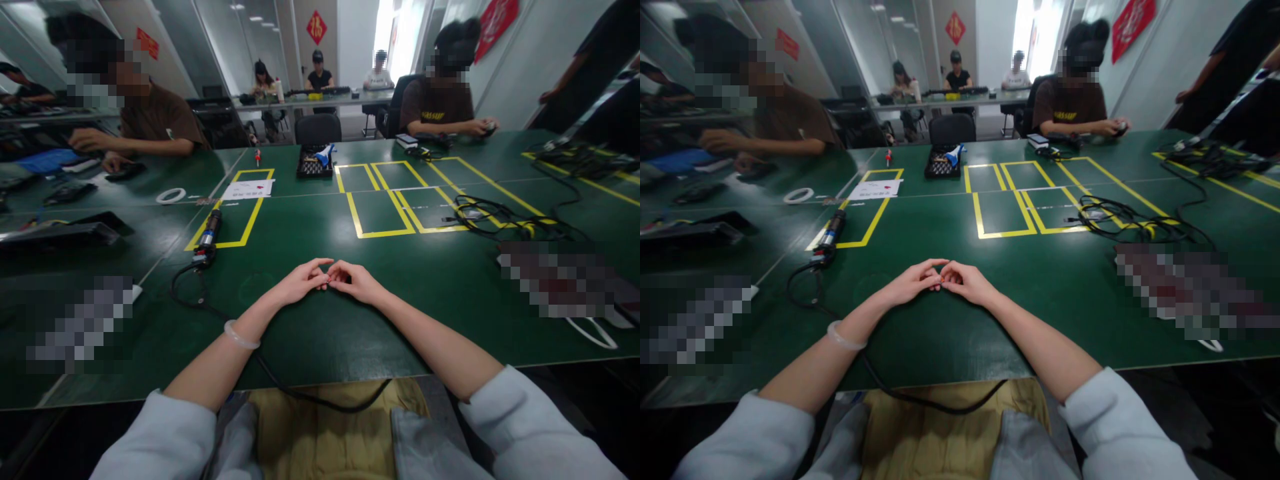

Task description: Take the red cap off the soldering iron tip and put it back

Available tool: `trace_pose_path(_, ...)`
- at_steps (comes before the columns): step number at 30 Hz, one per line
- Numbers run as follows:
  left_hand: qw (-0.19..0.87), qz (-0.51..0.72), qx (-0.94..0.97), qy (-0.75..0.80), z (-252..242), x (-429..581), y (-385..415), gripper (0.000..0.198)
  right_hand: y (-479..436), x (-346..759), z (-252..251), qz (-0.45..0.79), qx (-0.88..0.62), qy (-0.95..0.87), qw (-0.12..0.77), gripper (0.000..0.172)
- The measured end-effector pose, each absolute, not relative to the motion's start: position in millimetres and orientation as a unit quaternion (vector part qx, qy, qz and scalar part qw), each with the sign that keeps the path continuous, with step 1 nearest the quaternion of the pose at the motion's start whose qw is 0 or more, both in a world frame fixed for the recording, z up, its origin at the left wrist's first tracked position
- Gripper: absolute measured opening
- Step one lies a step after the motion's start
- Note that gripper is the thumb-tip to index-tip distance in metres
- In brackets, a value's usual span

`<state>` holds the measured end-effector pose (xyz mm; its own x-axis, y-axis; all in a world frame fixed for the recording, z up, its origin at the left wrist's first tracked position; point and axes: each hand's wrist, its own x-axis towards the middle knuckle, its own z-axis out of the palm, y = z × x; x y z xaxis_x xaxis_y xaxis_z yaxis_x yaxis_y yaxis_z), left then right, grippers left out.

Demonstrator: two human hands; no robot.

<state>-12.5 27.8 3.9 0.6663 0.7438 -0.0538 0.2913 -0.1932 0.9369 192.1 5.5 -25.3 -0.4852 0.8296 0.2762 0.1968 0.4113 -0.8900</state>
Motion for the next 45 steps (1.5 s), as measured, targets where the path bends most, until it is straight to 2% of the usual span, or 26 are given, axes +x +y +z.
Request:
trace_pose_path(5,0.534,0.215,0.745,0.338,-4.4,-14.8,27.3,0.058,4.3,190.2,-25.8,0.410,-0.338,-0.763,0.368,0.018)
trace_pose_path(17,0.440,0.263,0.783,0.353,-5.5,-14.5,21.2,0.050,7.2,193.3,-27.9,0.317,-0.394,-0.776,0.376,0.014)
trace_pose_path(31,0.404,0.262,0.801,0.357,-7.2,-15.6,19.8,0.045,6.4,194.3,-24.0,0.296,-0.383,-0.795,0.367,0.012)
trace_pose_path(38,0.385,0.260,0.809,0.360,-1.0,-14.9,15.3,0.045,7.6,194.5,-25.3,0.377,-0.406,-0.741,0.378,0.016)
trace_pose_path(45,0.278,0.243,0.846,0.385,4.8,-11.3,7.2,0.031,12.2,194.7,-26.0,0.505,-0.388,-0.649,0.417,0.027)
